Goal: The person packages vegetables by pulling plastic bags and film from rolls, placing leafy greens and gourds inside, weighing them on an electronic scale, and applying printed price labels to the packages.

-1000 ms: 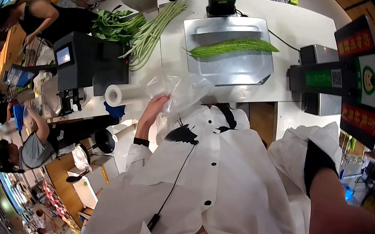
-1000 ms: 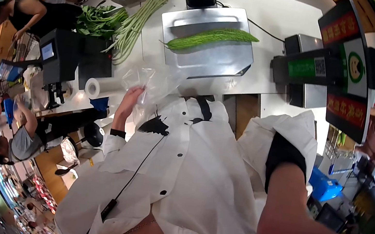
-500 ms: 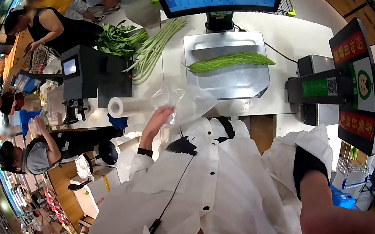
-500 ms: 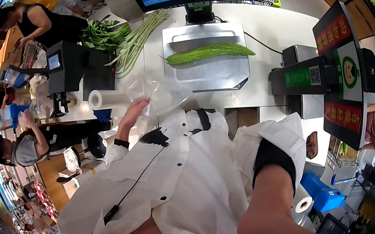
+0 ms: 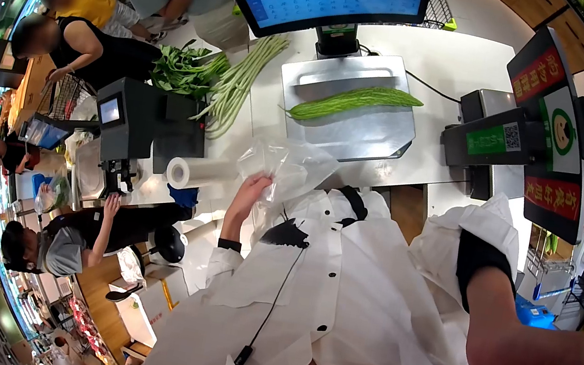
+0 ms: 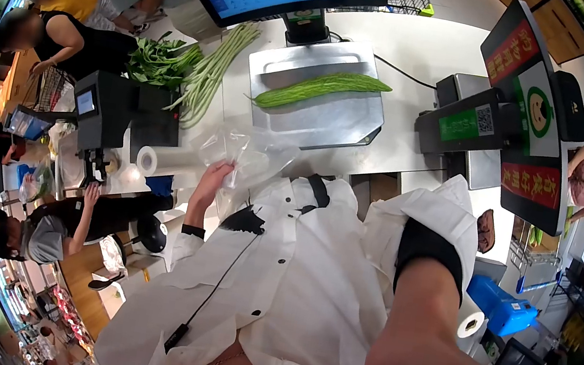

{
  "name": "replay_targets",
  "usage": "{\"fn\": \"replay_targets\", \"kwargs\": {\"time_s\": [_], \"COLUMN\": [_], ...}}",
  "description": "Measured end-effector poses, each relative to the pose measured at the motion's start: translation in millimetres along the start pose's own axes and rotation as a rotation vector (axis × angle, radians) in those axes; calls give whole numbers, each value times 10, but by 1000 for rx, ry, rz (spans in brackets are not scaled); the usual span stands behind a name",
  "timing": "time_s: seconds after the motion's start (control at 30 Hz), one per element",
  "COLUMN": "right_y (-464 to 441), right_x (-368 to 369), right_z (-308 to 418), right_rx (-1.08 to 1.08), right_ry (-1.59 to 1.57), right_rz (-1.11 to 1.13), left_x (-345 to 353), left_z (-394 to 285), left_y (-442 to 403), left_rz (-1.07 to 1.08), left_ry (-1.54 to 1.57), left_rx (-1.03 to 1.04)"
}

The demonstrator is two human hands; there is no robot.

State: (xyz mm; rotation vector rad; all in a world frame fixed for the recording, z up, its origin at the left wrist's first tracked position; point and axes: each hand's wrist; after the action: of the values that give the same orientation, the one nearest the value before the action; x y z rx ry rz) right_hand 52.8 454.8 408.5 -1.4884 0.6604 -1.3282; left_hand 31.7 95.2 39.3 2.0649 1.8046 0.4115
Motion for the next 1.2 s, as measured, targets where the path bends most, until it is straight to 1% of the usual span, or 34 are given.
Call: {"fn": "replay_targets", "kwargs": {"time_s": [0.1,0.23,0.4,0.63,0.7,0.83,0.9,1.2], "right_y": [-9,-14,-18,-40,-37,-44,-47,-23], "right_x": [-5,-11,-4,22,38,69,80,145], "right_z": [19,38,39,-9,-22,-39,-52,-89], "right_rx": [-5,-10,-4,10,13,19,20,52], "right_ry": [-2,-3,-9,-20,-20,-18,-14,36], "right_rz": [1,2,3,4,4,11,11,14], "left_x": [84,73,67,5,-29,-35,-73,-85], "left_z": [-75,-38,-32,43,61,91,111,86], "left_y": [25,2,16,33,38,41,24,36], "left_rz": [-9,5,-25,-34,-24,-53,-15,-12], "left_ry": [17,2,-31,-2,-28,8,-4,-5], "left_rx": [5,-8,-5,-12,-66,-27,-36,-54]}}
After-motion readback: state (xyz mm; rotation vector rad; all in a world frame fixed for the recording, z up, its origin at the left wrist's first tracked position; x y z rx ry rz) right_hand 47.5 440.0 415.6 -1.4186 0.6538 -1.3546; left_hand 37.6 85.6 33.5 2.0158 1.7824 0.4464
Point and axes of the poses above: each hand's wrist, its own y-axis away from the middle knuckle, its own x-axis out of the palm, z = x × y, and after that the axes turned 9 degrees about x, right-handed
